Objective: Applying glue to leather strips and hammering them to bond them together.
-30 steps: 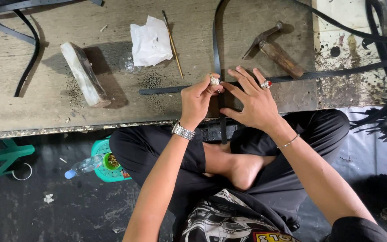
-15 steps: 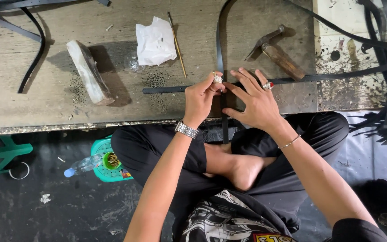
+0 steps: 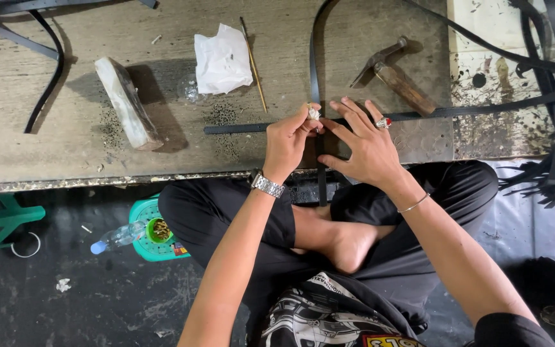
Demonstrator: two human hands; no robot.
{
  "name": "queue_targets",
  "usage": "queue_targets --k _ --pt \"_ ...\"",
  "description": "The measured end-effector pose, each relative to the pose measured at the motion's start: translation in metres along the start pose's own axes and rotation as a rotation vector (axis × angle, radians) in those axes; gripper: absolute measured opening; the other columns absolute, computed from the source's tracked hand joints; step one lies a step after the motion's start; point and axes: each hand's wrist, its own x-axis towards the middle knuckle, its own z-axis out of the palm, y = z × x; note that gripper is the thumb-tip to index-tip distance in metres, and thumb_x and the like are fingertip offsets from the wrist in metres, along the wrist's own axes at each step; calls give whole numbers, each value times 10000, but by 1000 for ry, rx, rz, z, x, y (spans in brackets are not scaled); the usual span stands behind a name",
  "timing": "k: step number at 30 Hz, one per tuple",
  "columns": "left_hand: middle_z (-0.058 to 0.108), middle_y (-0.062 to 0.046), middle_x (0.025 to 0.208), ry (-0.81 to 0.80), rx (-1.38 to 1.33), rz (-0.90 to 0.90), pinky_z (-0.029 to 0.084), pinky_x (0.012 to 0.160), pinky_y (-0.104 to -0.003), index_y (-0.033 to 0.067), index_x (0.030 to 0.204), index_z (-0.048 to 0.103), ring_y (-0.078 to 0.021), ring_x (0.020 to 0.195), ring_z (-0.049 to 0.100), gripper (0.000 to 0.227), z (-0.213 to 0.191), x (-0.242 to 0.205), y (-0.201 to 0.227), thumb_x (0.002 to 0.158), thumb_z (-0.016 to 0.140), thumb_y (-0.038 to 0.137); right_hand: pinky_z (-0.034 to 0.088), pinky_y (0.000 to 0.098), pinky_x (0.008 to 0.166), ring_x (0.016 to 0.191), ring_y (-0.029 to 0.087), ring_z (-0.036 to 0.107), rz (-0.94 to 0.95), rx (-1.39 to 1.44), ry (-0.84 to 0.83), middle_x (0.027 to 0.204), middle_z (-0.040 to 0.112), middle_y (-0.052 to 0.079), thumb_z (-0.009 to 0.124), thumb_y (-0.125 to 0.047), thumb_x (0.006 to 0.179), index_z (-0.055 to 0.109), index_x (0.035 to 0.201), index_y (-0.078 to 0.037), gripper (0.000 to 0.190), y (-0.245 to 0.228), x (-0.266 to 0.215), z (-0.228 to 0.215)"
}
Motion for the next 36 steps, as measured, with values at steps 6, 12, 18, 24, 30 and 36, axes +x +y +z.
queue_targets --k 6,12,18,24,30,36 --pt "772 -201 915 -24 154 236 683 599 -347 42 1312 676 -293 786 772 337 1 -3 1 987 668 -43 397 529 1080 1282 391 547 81 -112 292 1264 615 181 742 -293 968 707 1309 -46 423 30 4 -8" --pt "781 -25 1086 -121 217 207 631 764 -261 91 1309 642 -132 861 782 513 -5 -11 3 862 668 -160 521 361 591 1086 266 461 347 -648 -38 1173 546 125 726 -336 1032 723 1114 -41 306 73 3 -30" --pt "784 -155 923 -48 274 365 636 665 -332 86 1292 696 -291 821 772 367 1 -10 4 946 720 -35 449 650 649 828 553 662 535 7 -32 804 659 284 653 -396 1081 630 1176 29 436 55 -1 -50" --pt "798 -93 959 -56 304 349 636 683 -317 165 1352 694 -264 851 771 393 4 -17 -40 976 715 52 534 524 600 706 403 721 508 -11 -142 689 683 123 585 -523 1025 616 1135 -181 361 -36 -5 -88" --pt "778 -115 875 -49 329 383 598 590 -343 152 1286 716 -314 744 748 309 4 -13 -7 984 721 89 564 460 620 747 419 727 468 99 -34 732 665 199 541 -455 1093 619 1158 -78 390 -46 0 -113" --pt "761 -70 829 -63 334 396 589 565 -328 194 1300 719 -271 718 743 327 1 -13 -23 981 732 122 518 590 545 715 518 671 405 0 -171 699 673 213 562 -430 1033 570 1348 -101 455 -51 -2 -92"
